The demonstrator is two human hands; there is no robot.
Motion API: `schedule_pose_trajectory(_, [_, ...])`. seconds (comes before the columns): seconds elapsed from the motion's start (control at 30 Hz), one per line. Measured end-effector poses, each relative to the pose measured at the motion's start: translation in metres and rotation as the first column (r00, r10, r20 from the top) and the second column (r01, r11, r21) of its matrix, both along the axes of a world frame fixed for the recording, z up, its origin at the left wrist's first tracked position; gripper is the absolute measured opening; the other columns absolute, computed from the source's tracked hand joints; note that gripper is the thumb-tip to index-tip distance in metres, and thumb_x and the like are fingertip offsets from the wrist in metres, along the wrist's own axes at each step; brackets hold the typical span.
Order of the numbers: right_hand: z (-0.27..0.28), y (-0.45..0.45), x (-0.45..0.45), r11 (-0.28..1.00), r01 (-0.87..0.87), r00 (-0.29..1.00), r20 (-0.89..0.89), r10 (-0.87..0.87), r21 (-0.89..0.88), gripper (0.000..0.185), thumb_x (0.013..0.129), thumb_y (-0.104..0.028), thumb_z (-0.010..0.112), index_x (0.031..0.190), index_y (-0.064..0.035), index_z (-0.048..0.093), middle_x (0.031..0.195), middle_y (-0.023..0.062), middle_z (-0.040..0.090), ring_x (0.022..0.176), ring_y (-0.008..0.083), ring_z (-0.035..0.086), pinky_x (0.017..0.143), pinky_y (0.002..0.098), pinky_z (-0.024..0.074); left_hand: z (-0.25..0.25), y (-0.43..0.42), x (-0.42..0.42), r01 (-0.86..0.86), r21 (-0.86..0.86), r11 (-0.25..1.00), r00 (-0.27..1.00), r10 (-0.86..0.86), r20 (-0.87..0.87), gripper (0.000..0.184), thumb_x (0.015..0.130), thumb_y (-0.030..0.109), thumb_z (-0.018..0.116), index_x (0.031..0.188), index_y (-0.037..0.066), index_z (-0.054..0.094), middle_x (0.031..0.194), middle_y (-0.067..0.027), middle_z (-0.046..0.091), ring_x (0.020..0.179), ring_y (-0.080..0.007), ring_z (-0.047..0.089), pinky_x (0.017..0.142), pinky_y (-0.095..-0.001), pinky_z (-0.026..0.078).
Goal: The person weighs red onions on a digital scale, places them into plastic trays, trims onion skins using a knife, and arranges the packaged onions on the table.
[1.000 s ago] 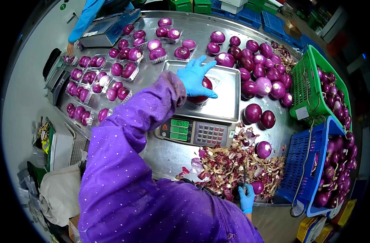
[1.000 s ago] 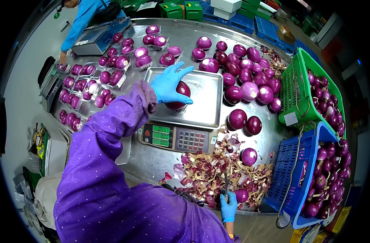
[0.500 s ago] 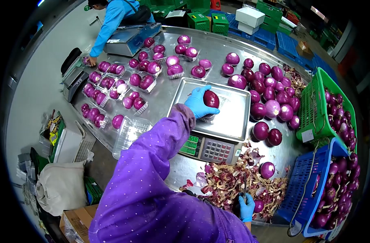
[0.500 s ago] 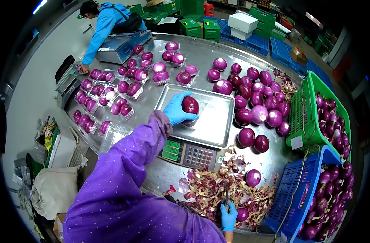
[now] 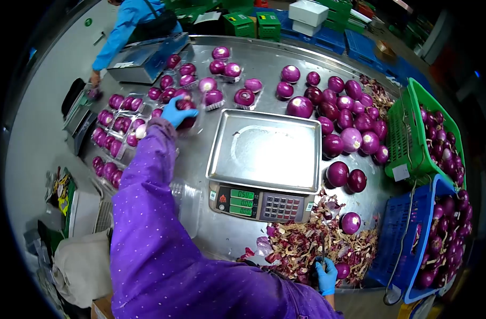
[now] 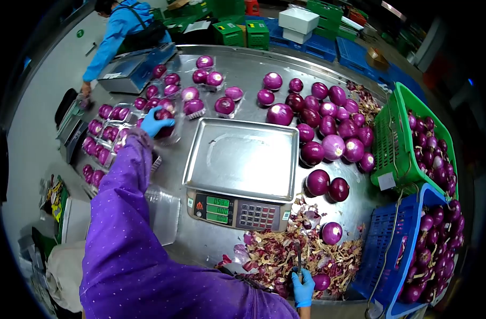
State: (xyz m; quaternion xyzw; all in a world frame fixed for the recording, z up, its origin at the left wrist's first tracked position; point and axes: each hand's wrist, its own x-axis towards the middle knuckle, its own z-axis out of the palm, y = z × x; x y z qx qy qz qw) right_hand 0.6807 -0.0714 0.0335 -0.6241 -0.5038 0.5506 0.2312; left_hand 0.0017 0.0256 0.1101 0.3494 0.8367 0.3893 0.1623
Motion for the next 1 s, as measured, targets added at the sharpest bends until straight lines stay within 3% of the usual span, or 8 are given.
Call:
schedule_pose_trajectory(0.2, [-0.001, -0.008, 0.006, 0.999, 0.034, 0.998, 0.047, -0.033, -0.014, 0.023, 0.086, -0.004, 0.063, 0.108, -0.0017, 0.063, 0.087, -0.0007, 0.060, 0.073, 0.0066, 0.051, 0.064, 0.0219, 0.0435, -0.051, 0.000, 0.010, 0.117, -0.510, 0.852, 0.919, -0.288, -0.270, 0.102, 0.053, 0.045, 0.086, 0.136, 0.008, 0.042, 0.130, -0.0232, 0.048, 0.120, -0.0373, 0.049, 0.105, -0.0416, 0.039])
schedule_pose_trajectory(0.27, [0.005, -0.007, 0.000, 0.991, 0.056, 0.997, 0.048, -0.062, 0.124, 0.024, 0.086, -0.005, 0.063, 0.110, -0.0008, 0.062, 0.092, 0.0002, 0.062, 0.078, 0.0083, 0.053, 0.069, 0.0237, 0.0454, -0.047, 0.010, 0.022, 0.155, -0.478, 0.865, 0.929, -0.292, -0.227, 0.103, 0.053, 0.046, 0.086, 0.137, 0.008, 0.040, 0.130, -0.0234, 0.046, 0.120, -0.0380, 0.048, 0.105, -0.0419, 0.038])
schedule_pose_trajectory(0.5, [0.012, -0.018, 0.005, 0.992, 0.117, 0.991, 0.055, -0.120, 0.051, 0.029, 0.088, -0.004, 0.062, 0.116, -0.0029, 0.058, 0.090, -0.0006, 0.060, 0.071, 0.0075, 0.052, 0.063, 0.0212, 0.0447, -0.110, 0.035, -0.027, 0.182, -0.243, 0.953, 0.956, -0.229, -0.182, 0.104, 0.059, 0.058, 0.080, 0.140, 0.010, 0.038, 0.135, -0.0221, 0.046, 0.125, -0.0374, 0.046, 0.105, -0.0431, 0.037])
schedule_pose_trajectory(0.6, [-0.006, -0.020, 0.011, 0.909, 0.057, 0.973, 0.182, -0.144, 0.414, 0.033, 0.087, -0.003, 0.061, 0.120, -0.0043, 0.053, 0.092, 0.0005, 0.059, 0.063, 0.0053, 0.049, 0.055, 0.0199, 0.0415, -0.079, 0.036, -0.012, 0.237, -0.440, 0.866, 0.865, -0.395, -0.310, 0.101, 0.063, 0.055, 0.078, 0.142, 0.008, 0.036, 0.140, -0.0229, 0.041, 0.130, -0.0369, 0.040, 0.109, -0.0414, 0.033])
schedule_pose_trajectory(0.67, [-0.008, -0.015, 0.012, 0.847, 0.003, 0.952, 0.258, -0.166, 0.532, 0.031, 0.087, -0.003, 0.060, 0.117, -0.0049, 0.051, 0.091, 0.0012, 0.057, 0.057, 0.0044, 0.047, 0.049, 0.0201, 0.0391, -0.049, 0.020, -0.005, 0.352, -0.320, 0.880, 0.864, -0.437, -0.251, 0.096, 0.067, 0.052, 0.077, 0.142, 0.007, 0.036, 0.140, -0.0224, 0.041, 0.131, -0.0353, 0.039, 0.109, -0.0403, 0.031])
schedule_pose_trajectory(0.73, [0.009, -0.013, 0.007, 0.935, 0.261, 0.959, 0.045, -0.279, 0.241, 0.024, 0.088, -0.003, 0.060, 0.110, -0.0047, 0.052, 0.090, 0.0014, 0.056, 0.056, 0.0055, 0.047, 0.049, 0.0213, 0.0401, -0.015, -0.012, 0.005, 0.433, -0.211, 0.876, 0.875, -0.465, -0.134, 0.085, 0.075, 0.045, 0.073, 0.142, 0.007, 0.036, 0.140, -0.0210, 0.042, 0.131, -0.0322, 0.039, 0.109, -0.0384, 0.031])
schedule_pose_trajectory(0.83, [0.014, -0.004, 0.006, 0.940, 0.311, 0.950, -0.062, -0.305, 0.144, 0.010, 0.089, -0.005, 0.058, 0.097, -0.0063, 0.053, 0.081, 0.0015, 0.055, 0.051, 0.0071, 0.045, 0.046, 0.0216, 0.0394, 0.057, -0.094, 0.060, 0.400, -0.057, 0.915, 0.916, -0.399, 0.033, 0.075, 0.081, 0.029, 0.071, 0.142, 0.007, 0.035, 0.143, -0.0162, 0.040, 0.133, -0.0266, 0.037, 0.109, -0.0364, 0.030])
schedule_pose_trajectory(1.0, [0.030, 0.011, -0.022, 0.991, 0.119, 0.971, -0.203, -0.129, -0.065, 0.010, 0.089, -0.011, 0.061, 0.090, -0.0030, 0.056, 0.087, 0.0097, 0.067, 0.049, 0.0112, 0.054, 0.045, 0.0242, 0.0437, 0.001, -0.246, 0.091, 0.117, 0.142, 0.983, 0.952, -0.151, 0.265, 0.075, 0.083, 0.018, 0.069, 0.144, 0.002, 0.029, 0.144, -0.0160, 0.037, 0.132, -0.0258, 0.036, 0.109, -0.0366, 0.030])
